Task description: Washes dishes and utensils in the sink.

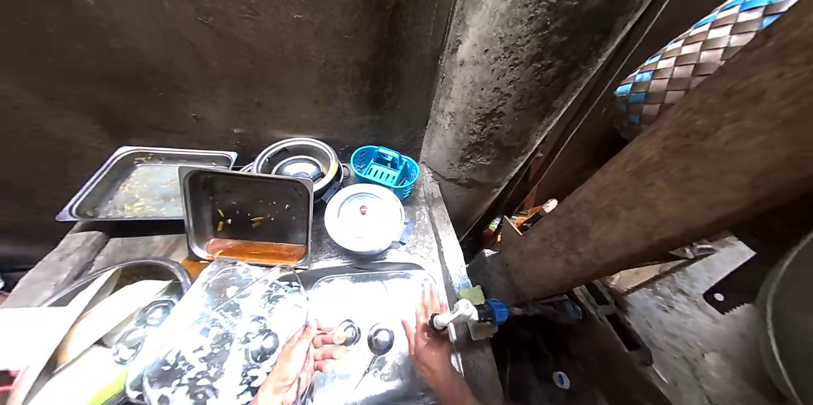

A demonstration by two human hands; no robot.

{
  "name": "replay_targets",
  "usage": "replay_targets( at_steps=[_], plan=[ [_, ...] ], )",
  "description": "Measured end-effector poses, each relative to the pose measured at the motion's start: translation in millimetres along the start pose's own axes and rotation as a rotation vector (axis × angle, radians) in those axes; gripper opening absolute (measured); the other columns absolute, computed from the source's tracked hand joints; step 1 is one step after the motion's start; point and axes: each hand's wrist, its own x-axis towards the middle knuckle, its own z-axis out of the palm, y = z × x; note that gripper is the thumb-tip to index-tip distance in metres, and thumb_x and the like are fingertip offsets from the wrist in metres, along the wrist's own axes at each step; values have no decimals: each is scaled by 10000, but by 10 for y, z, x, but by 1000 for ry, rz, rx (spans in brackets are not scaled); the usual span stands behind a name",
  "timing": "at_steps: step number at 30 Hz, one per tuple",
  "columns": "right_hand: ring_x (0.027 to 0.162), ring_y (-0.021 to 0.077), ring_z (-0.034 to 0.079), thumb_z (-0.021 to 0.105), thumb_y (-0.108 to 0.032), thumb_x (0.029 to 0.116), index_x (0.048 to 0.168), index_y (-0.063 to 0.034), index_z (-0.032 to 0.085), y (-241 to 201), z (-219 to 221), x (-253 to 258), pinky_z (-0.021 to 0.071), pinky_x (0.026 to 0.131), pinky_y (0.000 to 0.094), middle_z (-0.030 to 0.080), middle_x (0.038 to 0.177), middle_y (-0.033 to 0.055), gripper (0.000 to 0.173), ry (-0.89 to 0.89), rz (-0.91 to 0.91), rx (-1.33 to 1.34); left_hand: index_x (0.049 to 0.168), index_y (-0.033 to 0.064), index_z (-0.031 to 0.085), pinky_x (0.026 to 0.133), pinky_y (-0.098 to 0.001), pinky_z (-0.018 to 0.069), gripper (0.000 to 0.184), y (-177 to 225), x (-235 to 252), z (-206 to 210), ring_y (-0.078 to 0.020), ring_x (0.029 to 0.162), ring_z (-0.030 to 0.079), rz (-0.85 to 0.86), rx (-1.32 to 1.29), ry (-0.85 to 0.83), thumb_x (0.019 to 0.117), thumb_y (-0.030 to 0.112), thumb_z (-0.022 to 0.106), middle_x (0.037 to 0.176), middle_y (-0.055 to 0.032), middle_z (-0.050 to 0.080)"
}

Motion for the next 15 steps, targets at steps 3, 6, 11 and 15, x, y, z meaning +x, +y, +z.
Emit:
replay_targets(
  at_steps=[3,6,11,15],
  plan=[
    [1515,330,357,495,-264,1043,1488,-86,547,-100,66,128,239,1249,569,440,1606,100,481,-115,-365,-32,1156,5,556,577,-349,625,498,-46,-18,-3,-279,724,760,35,-2,59,1134,330,179,932,-196,756],
    [1508,369,357,478,-270,1048,1467,-53,560,184,117,406,242,1241,596,465,1583,134,480,-81,-389,-15,1146,16,564,602,-337,627,515,-69,-53,-86,-266,741,764,43,7,47,1133,331,157,937,-185,762],
    [1529,322,327,363,-306,1100,1453,-60,577,-58,-29,544,205,1269,519,461,1588,123,480,-344,-469,92,1151,-4,575,613,-336,625,503,-128,-9,8,-264,748,763,10,40,22,1136,320,190,937,-189,760],
    [1529,305,331,320,-321,1116,1418,-56,609,-120,-57,624,220,1271,477,491,1568,107,496,-473,-485,211,1125,-13,585,612,-342,626,492,-250,16,58,-279,759,766,12,17,-5,1136,295,201,944,-207,761]
  ],
)
